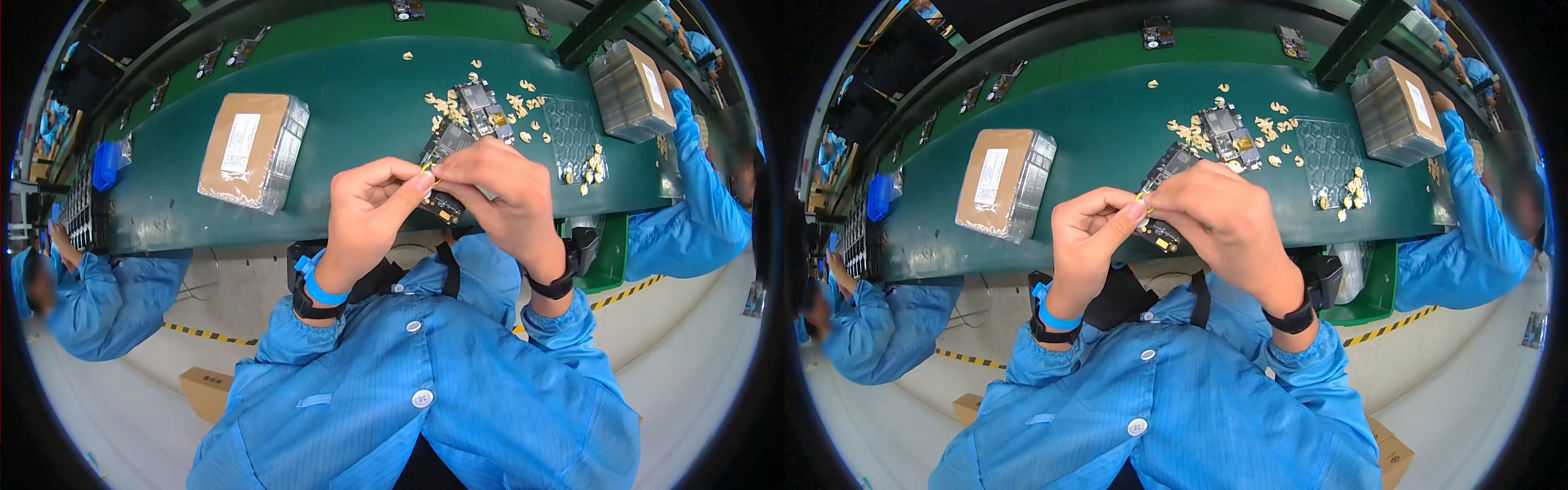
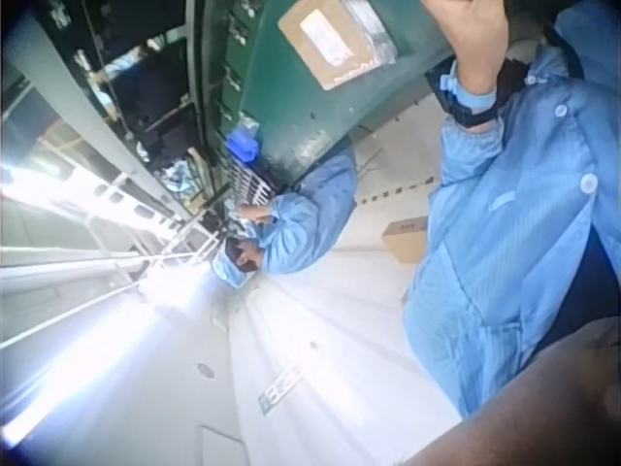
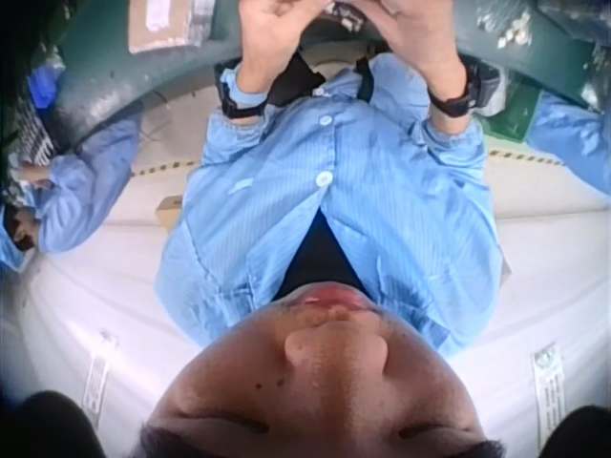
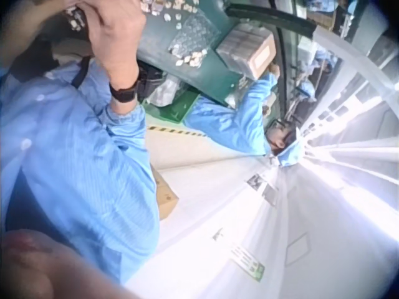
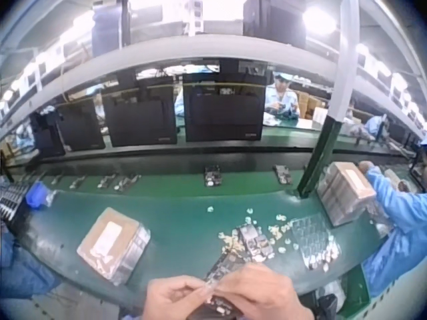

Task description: Assembling or checking electronic circuit board components on a production line.

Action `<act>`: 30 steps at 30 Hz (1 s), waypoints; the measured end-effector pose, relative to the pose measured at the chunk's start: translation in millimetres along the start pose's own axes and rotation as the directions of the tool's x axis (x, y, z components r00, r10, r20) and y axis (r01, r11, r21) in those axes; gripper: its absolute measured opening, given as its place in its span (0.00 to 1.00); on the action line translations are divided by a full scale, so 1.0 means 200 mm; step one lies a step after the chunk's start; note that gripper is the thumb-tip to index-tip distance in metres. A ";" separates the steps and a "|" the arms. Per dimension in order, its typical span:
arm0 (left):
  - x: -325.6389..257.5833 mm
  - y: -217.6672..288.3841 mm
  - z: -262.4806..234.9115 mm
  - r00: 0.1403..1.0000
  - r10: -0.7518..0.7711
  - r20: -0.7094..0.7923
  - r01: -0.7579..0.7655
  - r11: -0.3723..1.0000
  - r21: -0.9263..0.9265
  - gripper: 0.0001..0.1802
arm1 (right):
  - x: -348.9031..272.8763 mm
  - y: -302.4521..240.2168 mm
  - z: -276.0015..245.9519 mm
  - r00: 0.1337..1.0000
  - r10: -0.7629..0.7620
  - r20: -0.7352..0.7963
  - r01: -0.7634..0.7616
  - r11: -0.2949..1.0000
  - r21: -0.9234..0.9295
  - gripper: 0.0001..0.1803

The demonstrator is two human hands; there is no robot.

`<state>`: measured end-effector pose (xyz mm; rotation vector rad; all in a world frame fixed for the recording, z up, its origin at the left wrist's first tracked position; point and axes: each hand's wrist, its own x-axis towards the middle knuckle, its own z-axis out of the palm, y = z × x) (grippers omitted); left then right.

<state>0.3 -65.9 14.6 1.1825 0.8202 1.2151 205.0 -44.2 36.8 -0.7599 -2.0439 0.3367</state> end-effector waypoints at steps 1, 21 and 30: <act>0.00 0.00 0.01 1.000 -0.005 -0.001 0.005 1.000 0.000 0.08 | 0.00 -0.02 -0.01 0.996 0.091 -0.001 -0.090 0.992 0.088 0.08; 0.00 0.03 -0.03 0.998 -0.006 0.069 0.000 0.997 0.080 0.23 | 0.06 -0.13 -0.05 0.905 0.373 0.207 -0.402 0.908 0.120 0.06; -0.02 0.06 -0.02 0.997 -0.050 0.055 0.049 0.998 0.029 0.20 | 0.07 -0.14 -0.02 0.892 0.400 0.211 -0.416 0.909 0.036 0.06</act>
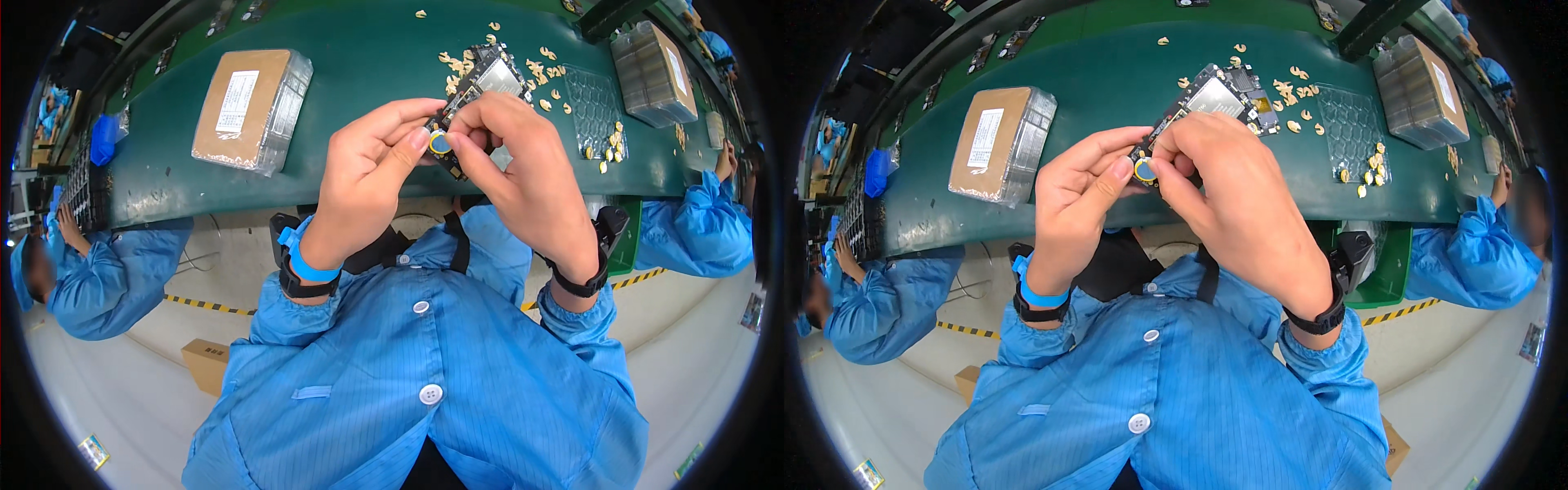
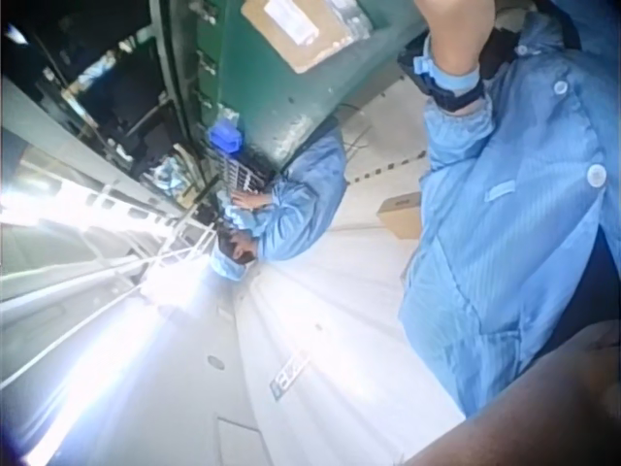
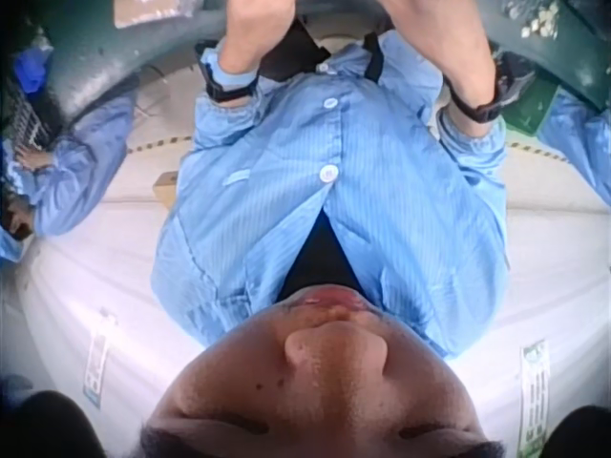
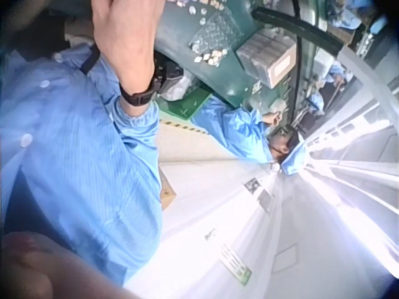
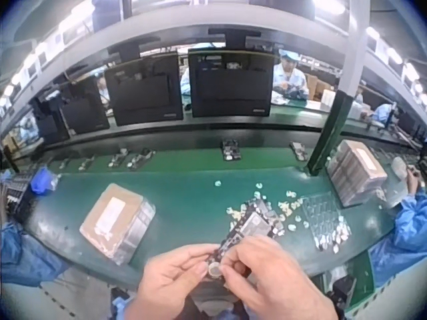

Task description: Assembling or checking electronic circuit board components on a production line.

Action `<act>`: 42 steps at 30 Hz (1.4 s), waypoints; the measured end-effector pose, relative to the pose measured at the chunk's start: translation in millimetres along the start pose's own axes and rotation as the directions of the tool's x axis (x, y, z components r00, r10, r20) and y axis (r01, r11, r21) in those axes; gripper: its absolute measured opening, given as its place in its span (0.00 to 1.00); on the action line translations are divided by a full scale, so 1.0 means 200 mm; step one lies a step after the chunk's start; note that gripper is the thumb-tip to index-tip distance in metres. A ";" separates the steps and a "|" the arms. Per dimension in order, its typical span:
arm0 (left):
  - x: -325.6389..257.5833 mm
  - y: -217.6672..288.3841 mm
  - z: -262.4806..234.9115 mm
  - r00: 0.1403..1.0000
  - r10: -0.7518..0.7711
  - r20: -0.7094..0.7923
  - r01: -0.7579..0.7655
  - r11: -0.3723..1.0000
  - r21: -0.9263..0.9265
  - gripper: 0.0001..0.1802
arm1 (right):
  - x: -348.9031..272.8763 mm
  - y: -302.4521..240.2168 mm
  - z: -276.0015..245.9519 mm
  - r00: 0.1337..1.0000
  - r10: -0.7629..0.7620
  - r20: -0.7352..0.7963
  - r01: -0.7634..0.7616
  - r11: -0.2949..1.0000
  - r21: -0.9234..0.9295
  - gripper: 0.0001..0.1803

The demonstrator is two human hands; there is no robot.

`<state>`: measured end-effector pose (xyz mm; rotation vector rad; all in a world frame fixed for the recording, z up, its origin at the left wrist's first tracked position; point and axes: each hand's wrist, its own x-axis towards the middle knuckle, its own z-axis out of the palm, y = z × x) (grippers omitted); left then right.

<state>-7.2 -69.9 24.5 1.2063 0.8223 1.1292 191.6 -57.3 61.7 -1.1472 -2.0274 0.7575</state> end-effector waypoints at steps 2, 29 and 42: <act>0.00 0.00 0.00 1.000 -0.008 -0.001 0.008 1.000 0.010 0.20 | 0.00 0.00 0.00 1.000 -0.001 -0.004 0.001 1.000 -0.002 0.06; -0.01 0.02 0.08 0.992 0.024 -0.120 -0.028 0.999 -0.033 0.18 | -0.10 0.05 0.14 0.895 -0.339 -0.290 0.257 0.924 -0.284 0.15; -0.02 0.02 0.04 0.994 -0.001 -0.108 -0.005 0.998 -0.056 0.18 | -0.10 0.05 0.14 0.878 -0.395 -0.271 0.312 0.901 -0.301 0.12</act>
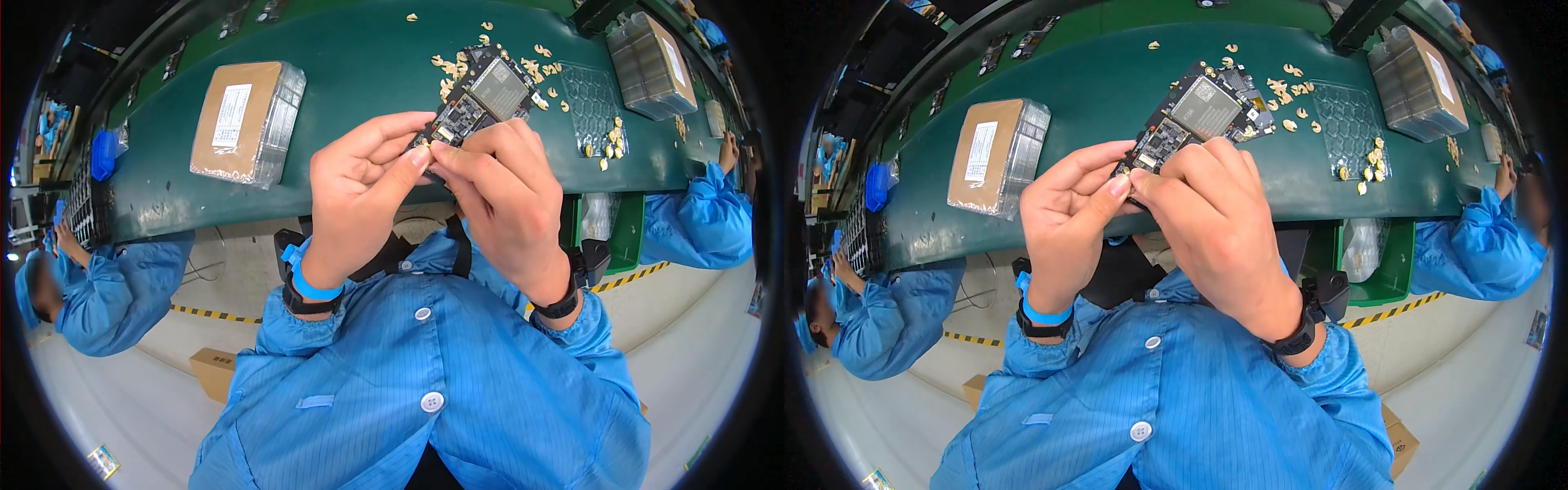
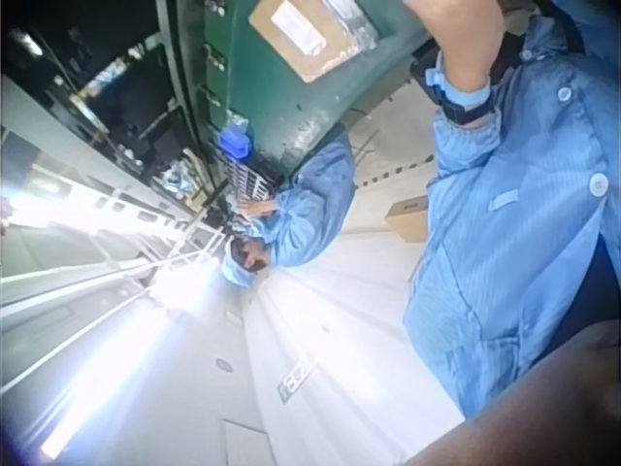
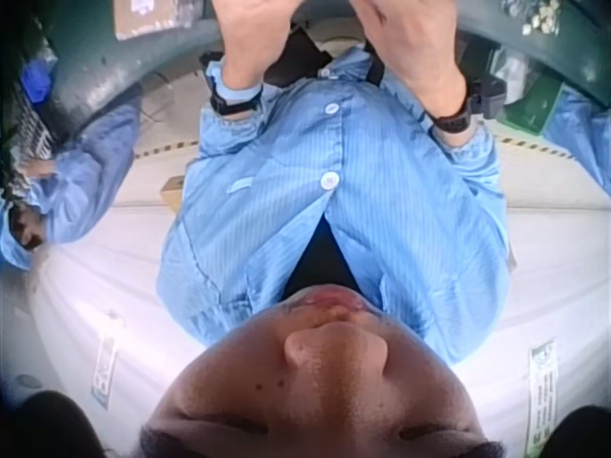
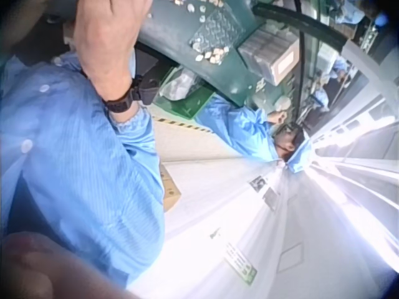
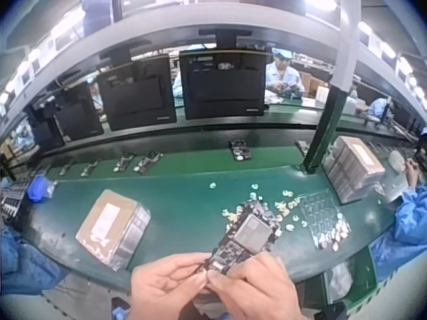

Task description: Assembling or checking electronic circuit board components on a production line.

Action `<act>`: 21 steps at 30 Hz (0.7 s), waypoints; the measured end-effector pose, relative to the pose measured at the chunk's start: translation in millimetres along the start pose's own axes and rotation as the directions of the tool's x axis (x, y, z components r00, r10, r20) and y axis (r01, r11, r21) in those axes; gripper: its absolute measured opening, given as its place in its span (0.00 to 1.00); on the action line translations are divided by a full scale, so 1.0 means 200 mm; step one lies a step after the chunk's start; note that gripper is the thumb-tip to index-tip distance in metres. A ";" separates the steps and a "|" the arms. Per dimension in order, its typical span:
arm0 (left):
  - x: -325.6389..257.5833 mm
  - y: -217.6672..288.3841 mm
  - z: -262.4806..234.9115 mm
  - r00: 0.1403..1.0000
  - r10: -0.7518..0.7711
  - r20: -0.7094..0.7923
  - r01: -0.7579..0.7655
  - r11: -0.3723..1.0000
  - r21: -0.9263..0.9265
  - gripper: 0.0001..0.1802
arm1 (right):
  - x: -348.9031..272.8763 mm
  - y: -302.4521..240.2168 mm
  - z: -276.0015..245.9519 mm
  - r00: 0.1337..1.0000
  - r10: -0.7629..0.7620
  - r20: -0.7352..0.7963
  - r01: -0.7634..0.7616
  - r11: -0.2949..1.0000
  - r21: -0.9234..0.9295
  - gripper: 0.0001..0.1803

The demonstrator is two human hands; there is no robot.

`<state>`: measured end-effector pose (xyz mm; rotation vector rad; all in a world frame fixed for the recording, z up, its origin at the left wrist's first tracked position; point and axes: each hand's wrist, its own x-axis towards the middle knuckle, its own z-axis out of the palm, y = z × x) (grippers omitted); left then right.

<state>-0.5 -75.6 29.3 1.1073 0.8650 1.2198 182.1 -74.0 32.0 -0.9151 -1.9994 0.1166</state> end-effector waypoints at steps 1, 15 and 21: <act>0.00 0.00 0.00 1.000 -0.001 0.010 0.001 1.000 -0.016 0.19 | 0.00 0.00 0.00 1.000 0.024 0.002 -0.024 1.000 0.020 0.12; 0.01 -0.01 -0.02 0.999 -0.025 0.020 0.025 0.999 -0.032 0.20 | 0.03 0.01 -0.05 0.992 0.097 0.082 -0.105 0.989 0.101 0.10; 0.01 0.02 -0.03 0.998 -0.058 0.017 0.059 0.996 -0.061 0.20 | 0.04 0.02 -0.12 0.988 0.152 0.001 -0.151 0.984 0.099 0.14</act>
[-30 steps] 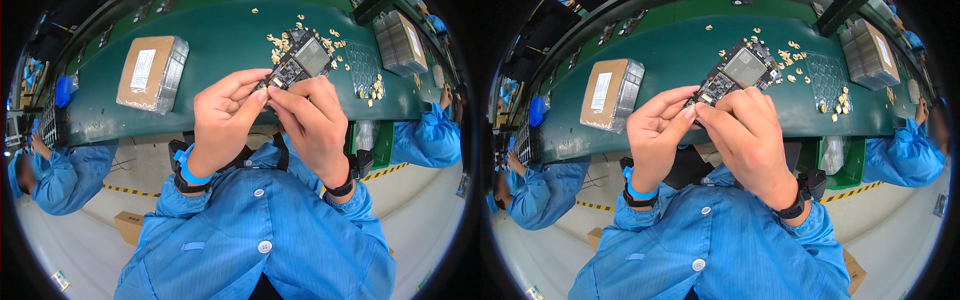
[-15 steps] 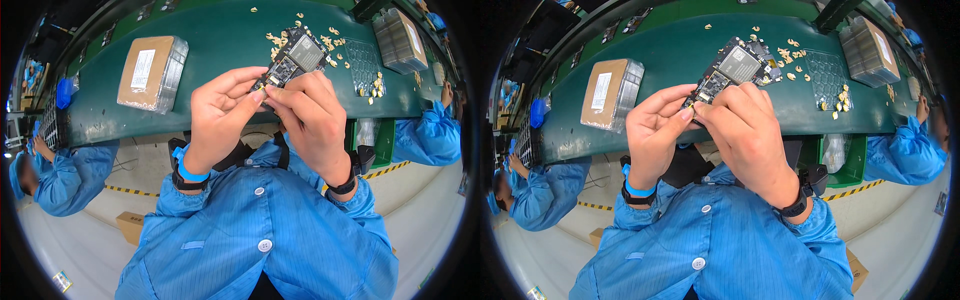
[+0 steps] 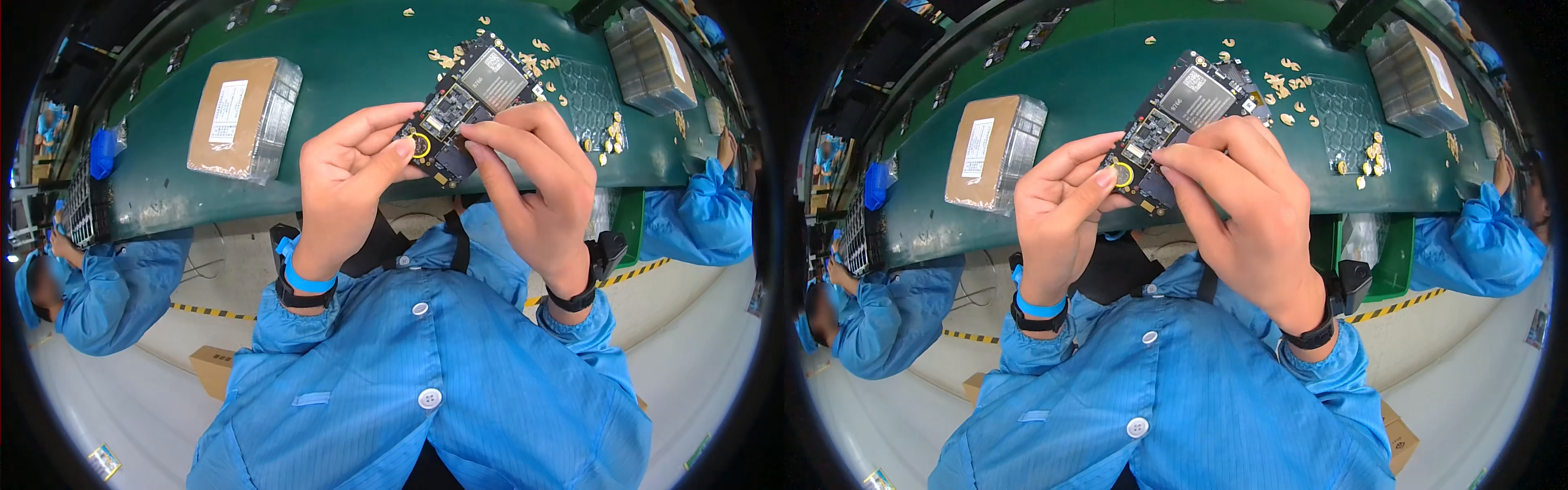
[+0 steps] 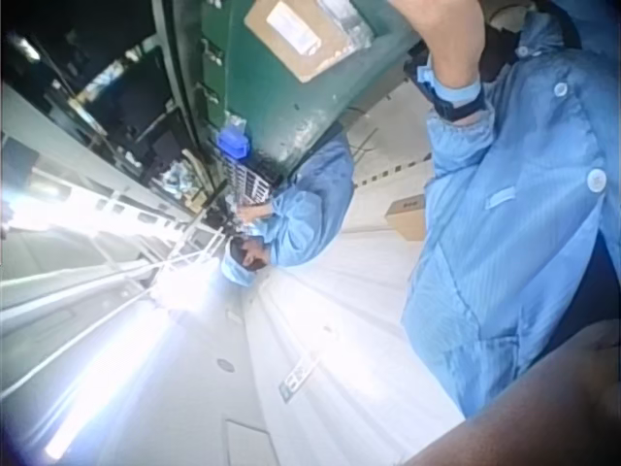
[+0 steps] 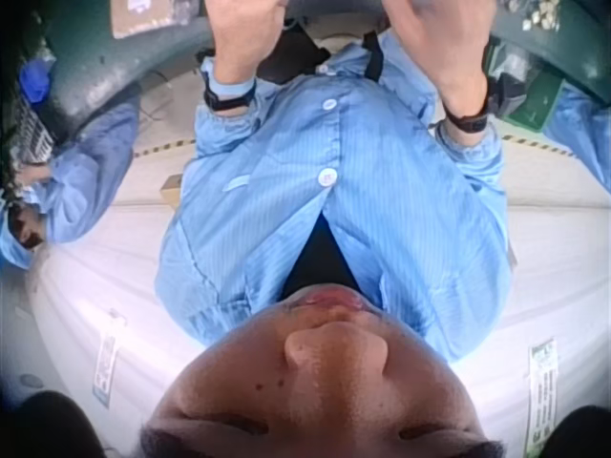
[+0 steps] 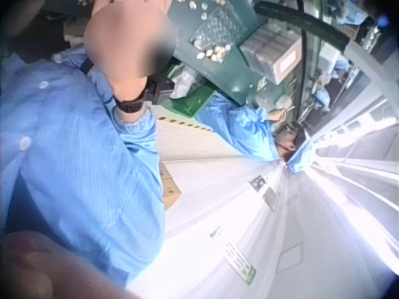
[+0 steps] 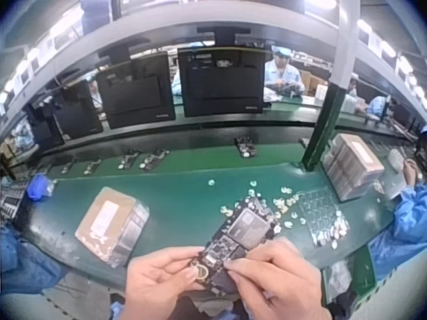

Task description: Assembling or checking electronic circuit board components on a production line.

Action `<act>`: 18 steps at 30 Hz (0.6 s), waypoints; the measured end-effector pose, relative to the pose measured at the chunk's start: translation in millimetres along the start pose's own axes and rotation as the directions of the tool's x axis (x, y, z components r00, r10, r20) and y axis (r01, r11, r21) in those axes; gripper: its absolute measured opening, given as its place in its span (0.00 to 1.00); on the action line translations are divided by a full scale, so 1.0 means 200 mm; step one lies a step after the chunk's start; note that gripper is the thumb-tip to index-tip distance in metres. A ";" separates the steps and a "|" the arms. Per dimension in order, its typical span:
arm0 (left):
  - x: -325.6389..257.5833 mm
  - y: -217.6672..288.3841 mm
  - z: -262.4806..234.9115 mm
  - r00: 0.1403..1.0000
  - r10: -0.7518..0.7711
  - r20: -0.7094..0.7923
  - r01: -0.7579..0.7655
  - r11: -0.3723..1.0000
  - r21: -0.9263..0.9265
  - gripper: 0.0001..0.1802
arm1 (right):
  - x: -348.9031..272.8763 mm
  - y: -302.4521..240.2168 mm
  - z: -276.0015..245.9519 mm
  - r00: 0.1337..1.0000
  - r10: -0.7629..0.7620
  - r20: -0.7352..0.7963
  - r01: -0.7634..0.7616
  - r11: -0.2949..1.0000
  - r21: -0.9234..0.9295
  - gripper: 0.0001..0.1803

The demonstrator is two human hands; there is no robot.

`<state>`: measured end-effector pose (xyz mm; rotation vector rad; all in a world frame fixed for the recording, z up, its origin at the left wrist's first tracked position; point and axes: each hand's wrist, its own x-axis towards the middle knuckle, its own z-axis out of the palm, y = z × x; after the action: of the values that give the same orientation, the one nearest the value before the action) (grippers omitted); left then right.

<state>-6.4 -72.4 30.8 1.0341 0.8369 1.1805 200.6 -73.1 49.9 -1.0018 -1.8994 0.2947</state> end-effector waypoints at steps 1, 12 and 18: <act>0.00 0.00 0.00 1.000 0.000 0.002 0.000 1.000 -0.001 0.20 | 0.00 0.00 0.00 1.000 -0.027 -0.009 0.027 0.999 -0.021 0.14; 0.02 0.00 0.03 1.000 0.006 0.011 -0.006 1.000 -0.006 0.21 | 0.01 -0.01 0.02 0.988 -0.104 0.118 0.125 0.976 -0.178 0.22; 0.02 0.01 0.03 1.000 0.016 0.017 -0.016 1.000 -0.020 0.21 | 0.01 0.01 0.03 0.986 -0.117 0.122 0.133 0.983 -0.128 0.20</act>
<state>-0.3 -69.3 34.9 1.0349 0.8036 1.1895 197.2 -68.8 46.9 -0.9666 -2.0998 0.1531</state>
